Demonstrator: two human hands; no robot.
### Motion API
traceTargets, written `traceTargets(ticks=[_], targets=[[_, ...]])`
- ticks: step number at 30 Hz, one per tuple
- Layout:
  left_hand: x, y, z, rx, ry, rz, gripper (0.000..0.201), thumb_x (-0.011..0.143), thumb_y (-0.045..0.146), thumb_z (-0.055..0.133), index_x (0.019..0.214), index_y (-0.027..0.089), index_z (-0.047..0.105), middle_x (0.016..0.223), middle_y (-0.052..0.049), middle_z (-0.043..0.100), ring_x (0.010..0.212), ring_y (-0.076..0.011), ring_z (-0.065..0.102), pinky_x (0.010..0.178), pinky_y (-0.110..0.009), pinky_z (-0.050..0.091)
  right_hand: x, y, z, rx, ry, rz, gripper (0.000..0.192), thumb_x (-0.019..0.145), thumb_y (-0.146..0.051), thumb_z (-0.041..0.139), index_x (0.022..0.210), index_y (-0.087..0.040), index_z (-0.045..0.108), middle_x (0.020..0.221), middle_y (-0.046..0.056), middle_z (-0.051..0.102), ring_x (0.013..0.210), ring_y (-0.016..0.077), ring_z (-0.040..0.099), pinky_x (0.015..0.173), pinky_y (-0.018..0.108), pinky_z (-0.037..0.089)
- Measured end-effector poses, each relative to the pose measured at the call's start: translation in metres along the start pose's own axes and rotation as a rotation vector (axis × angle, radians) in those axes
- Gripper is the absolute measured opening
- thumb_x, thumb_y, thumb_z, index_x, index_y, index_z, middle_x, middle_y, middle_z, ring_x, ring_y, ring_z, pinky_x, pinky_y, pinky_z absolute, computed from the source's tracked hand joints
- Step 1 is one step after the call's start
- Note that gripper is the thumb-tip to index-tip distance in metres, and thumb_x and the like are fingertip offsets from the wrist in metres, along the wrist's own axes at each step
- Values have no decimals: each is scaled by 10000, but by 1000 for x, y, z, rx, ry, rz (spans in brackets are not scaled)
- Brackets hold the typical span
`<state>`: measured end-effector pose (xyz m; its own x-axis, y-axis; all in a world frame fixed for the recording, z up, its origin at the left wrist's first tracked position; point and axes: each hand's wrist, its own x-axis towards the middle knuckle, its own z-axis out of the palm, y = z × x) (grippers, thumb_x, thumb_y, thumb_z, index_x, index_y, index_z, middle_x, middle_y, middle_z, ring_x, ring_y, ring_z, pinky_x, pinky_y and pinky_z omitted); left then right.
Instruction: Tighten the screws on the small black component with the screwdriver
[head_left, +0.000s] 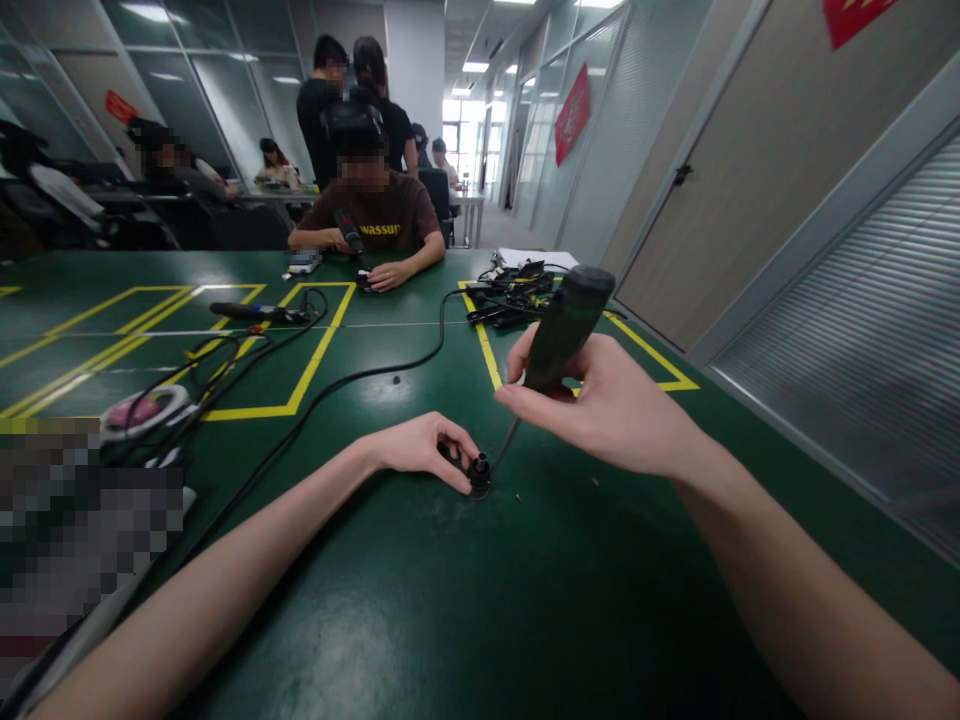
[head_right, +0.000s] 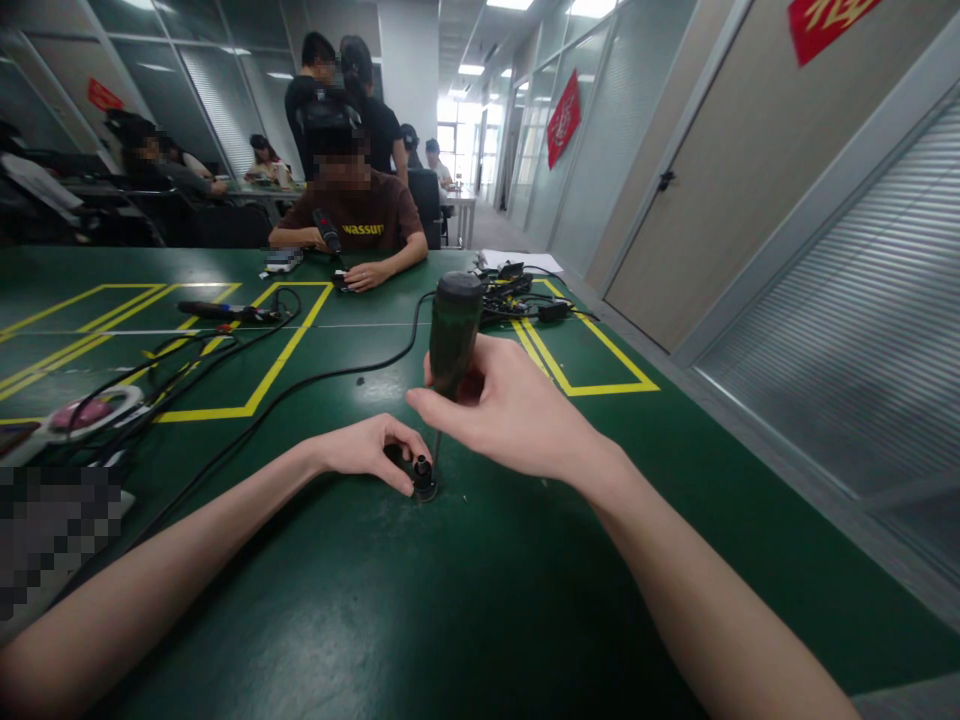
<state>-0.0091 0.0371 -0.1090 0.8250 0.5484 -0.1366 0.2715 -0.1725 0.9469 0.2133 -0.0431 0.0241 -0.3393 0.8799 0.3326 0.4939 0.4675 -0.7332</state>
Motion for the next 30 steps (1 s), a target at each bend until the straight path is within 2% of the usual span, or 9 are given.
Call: traceTargets(ticks=[4, 13, 22, 30], targets=[[1, 1, 1, -29, -28, 13, 360, 641, 386, 958, 879, 158, 814, 963, -54, 794, 850, -161, 668, 822, -274, 495, 1, 1, 1, -2, -21, 8, 226, 852, -393, 697, 796, -183, 636, 667, -18, 578, 577, 128, 510, 520, 268, 392], [1, 1, 1, -49, -31, 38, 331, 657, 402, 953, 854, 171, 821, 988, -49, 793, 865, -161, 668, 831, -273, 500, -1, -1, 0, 8, -12, -10, 74, 806, -238, 667, 781, -187, 619, 690, -23, 578, 590, 121, 507, 536, 266, 395], [1, -1, -2, -85, -65, 51, 316, 693, 409, 937, 862, 168, 825, 1024, -60, 798, 925, -173, 696, 903, -289, 512, 0, -2, 0, 14, -23, -19, 67, 791, -235, 650, 780, -190, 603, 685, -29, 560, 589, 117, 489, 534, 264, 388], [1, 0, -2, -51, -64, 41, 335, 697, 405, 932, 916, 171, 835, 1021, -59, 802, 894, -165, 681, 869, -276, 499, -1, -3, 0, 3, -27, -1, 108, 806, -273, 676, 810, -190, 606, 715, -14, 577, 602, 122, 490, 541, 267, 389]])
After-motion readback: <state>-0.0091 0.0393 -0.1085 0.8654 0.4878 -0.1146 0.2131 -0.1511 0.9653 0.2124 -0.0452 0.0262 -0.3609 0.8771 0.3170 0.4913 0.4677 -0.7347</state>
